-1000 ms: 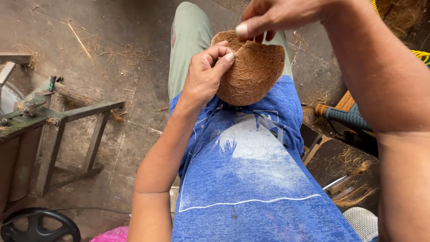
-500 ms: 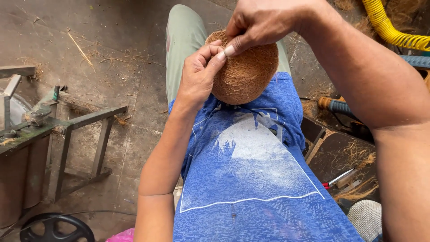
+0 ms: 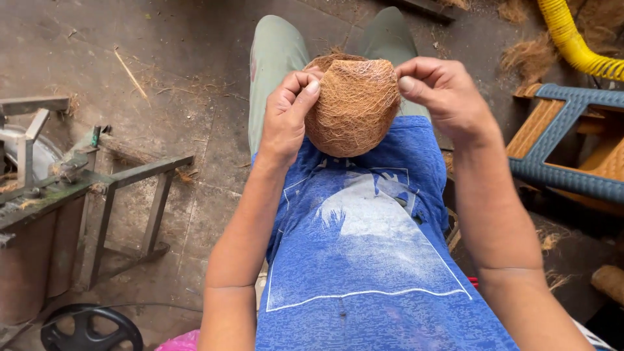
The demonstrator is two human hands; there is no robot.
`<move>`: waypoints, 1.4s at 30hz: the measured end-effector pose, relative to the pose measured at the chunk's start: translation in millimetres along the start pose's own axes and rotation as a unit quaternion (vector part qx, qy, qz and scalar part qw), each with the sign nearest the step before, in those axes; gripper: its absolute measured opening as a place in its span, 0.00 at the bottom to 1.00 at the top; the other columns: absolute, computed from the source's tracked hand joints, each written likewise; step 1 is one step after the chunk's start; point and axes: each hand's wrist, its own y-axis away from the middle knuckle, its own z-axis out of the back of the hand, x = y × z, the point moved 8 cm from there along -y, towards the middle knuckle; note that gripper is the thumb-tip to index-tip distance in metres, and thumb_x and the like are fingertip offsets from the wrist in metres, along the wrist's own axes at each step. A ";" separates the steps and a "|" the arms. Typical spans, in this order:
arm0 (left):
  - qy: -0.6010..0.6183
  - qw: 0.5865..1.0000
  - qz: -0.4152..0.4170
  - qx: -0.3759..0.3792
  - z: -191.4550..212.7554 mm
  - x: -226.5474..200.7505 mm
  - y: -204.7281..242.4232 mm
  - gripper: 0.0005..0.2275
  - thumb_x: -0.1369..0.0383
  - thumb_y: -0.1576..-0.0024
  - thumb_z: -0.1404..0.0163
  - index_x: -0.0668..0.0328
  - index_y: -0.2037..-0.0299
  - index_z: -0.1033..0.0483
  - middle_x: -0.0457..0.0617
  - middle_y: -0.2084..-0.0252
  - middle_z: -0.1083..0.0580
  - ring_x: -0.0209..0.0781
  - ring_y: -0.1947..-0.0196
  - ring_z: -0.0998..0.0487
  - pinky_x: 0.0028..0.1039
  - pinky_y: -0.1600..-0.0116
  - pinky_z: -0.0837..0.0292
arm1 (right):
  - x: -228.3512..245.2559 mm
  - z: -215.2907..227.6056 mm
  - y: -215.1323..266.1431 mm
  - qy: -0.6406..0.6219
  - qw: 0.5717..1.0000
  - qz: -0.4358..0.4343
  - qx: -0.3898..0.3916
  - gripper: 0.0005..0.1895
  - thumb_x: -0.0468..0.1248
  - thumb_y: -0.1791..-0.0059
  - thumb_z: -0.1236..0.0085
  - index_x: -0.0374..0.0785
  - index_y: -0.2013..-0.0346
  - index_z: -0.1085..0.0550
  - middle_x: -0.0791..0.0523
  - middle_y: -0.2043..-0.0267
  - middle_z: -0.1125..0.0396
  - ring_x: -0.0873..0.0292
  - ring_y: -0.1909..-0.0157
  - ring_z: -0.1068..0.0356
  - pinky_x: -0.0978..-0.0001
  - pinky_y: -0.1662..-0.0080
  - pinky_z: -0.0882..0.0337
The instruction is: Smoothing and finishing a coconut shell using a glass bottle, spray gun, and hair dryer.
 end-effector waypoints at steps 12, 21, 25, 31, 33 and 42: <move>-0.104 0.994 -0.034 -0.001 -8.4 -6.3 7.4 0.05 0.65 0.36 0.55 0.53 0.62 0.29 0.45 0.53 0.26 0.52 0.36 0.32 0.41 0.30 0.40 | 39.6 -6.7 6.0 0.124 0.986 0.078 -0.084 0.09 0.32 0.50 0.38 0.31 0.56 0.24 0.53 0.60 0.29 0.64 0.59 0.30 0.77 0.56 0.29; -0.123 0.990 -0.063 -0.016 -13.9 -12.7 8.4 0.07 0.64 0.35 0.58 0.55 0.62 0.31 0.45 0.52 0.26 0.53 0.34 0.33 0.43 0.29 0.42 | 10.5 2.4 -2.5 -0.066 0.995 -0.013 -0.067 0.17 0.34 0.59 0.31 0.33 0.59 0.25 0.59 0.69 0.29 0.70 0.68 0.29 0.85 0.61 0.26; -0.039 0.994 -0.080 -0.063 -0.5 -4.5 6.1 0.07 0.64 0.35 0.57 0.57 0.60 0.30 0.47 0.51 0.27 0.44 0.39 0.30 0.41 0.28 0.42 | 9.5 3.1 5.8 -0.063 0.994 -0.018 -0.084 0.21 0.36 0.55 0.36 0.35 0.49 0.27 0.57 0.56 0.28 0.67 0.56 0.27 0.81 0.50 0.25; 0.037 0.995 -0.016 -0.093 -3.6 4.1 1.7 0.09 0.63 0.36 0.54 0.61 0.56 0.29 0.53 0.46 0.26 0.41 0.43 0.28 0.31 0.34 0.36 | -27.5 18.6 -16.5 -0.140 0.987 0.055 -0.058 0.10 0.37 0.55 0.33 0.37 0.62 0.24 0.58 0.67 0.28 0.68 0.67 0.29 0.80 0.64 0.27; 0.001 0.994 -0.047 -0.096 -4.6 -11.9 1.3 0.13 0.62 0.35 0.54 0.62 0.47 0.33 0.53 0.41 0.30 0.43 0.37 0.32 0.32 0.29 0.40 | -33.7 21.2 -26.5 -0.204 0.974 0.059 -0.081 0.10 0.36 0.53 0.35 0.36 0.61 0.24 0.58 0.65 0.27 0.67 0.65 0.28 0.79 0.61 0.26; -0.295 0.948 -0.101 -0.062 -11.1 -7.2 4.3 0.53 0.47 0.58 0.32 0.52 0.26 0.54 0.59 0.24 0.54 0.57 0.23 0.53 0.43 0.21 0.62 | -115.6 52.6 -51.3 -0.351 0.911 0.034 -0.215 0.07 0.40 0.47 0.43 0.41 0.59 0.28 0.56 0.63 0.26 0.63 0.58 0.23 0.79 0.54 0.25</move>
